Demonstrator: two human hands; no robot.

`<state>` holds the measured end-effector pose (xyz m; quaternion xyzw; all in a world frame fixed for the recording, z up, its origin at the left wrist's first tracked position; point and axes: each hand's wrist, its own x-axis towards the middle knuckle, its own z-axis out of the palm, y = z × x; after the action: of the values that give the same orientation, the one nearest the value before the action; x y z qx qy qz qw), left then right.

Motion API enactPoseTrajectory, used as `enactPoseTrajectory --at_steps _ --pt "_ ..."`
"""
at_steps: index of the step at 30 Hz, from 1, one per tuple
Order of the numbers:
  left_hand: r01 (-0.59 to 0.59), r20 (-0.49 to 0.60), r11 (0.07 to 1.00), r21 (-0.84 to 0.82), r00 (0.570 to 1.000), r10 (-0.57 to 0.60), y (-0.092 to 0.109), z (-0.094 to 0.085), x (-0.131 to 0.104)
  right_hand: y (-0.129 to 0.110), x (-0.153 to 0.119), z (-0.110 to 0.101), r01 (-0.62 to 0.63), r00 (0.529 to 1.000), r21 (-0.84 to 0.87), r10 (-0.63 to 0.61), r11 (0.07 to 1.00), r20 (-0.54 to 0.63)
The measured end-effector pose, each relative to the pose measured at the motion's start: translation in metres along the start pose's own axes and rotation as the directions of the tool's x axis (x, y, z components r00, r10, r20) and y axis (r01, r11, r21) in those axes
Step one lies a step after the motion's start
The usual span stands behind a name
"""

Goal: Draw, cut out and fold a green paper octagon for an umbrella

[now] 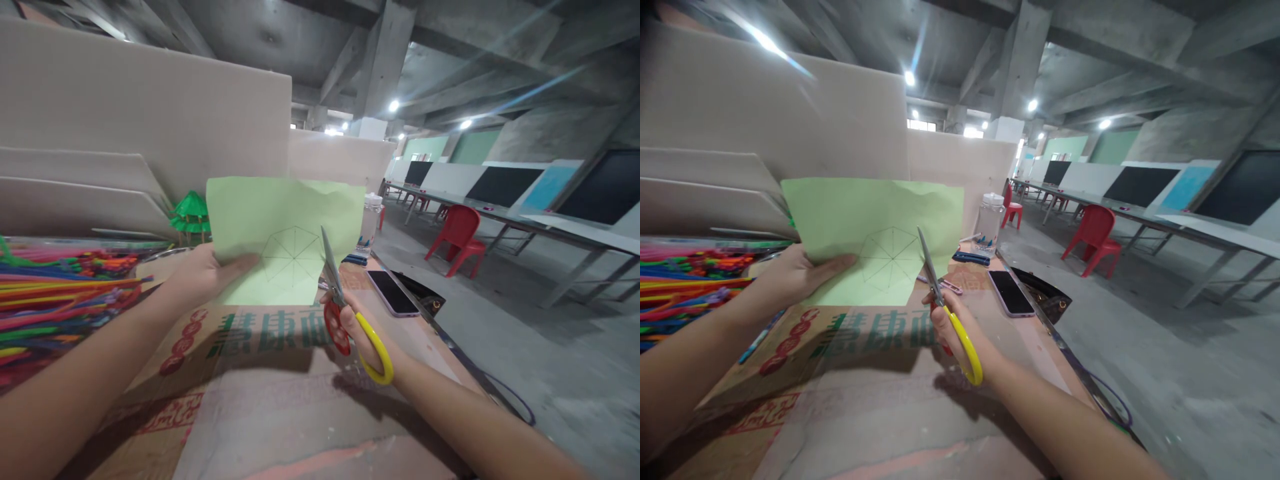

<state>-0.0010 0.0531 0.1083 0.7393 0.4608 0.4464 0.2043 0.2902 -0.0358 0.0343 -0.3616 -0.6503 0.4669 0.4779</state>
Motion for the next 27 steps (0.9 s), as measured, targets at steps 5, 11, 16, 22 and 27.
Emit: enactPoseTrajectory --at_steps 5,11,16,22,27 --pt "-0.007 0.047 1.0 -0.007 0.999 0.007 -0.0016 0.0001 -0.0006 0.0028 -0.0004 -0.0001 -0.027 0.999 0.028 0.028 0.999 -0.017" --pt "-0.008 0.055 1.0 0.008 0.998 0.008 -0.0066 -0.0015 0.0016 0.0055 0.001 -0.0021 -0.006 1.0 -0.001 0.006 1.0 -0.002" --pt "-0.007 0.054 1.0 0.015 0.999 0.006 -0.0078 -0.0008 0.0024 0.0068 0.0012 -0.0007 -0.012 1.0 0.051 0.012 0.999 -0.01" --pt "-0.013 0.048 1.0 0.015 0.999 0.012 -0.0035 0.0001 0.0023 0.0037 0.0017 0.0009 -0.053 0.999 0.095 0.053 0.994 0.003" --pt "-0.013 0.047 1.0 0.008 0.999 0.013 -0.0022 0.0002 0.0018 0.0008 0.0011 0.0017 -0.056 0.998 0.107 0.056 0.993 0.005"
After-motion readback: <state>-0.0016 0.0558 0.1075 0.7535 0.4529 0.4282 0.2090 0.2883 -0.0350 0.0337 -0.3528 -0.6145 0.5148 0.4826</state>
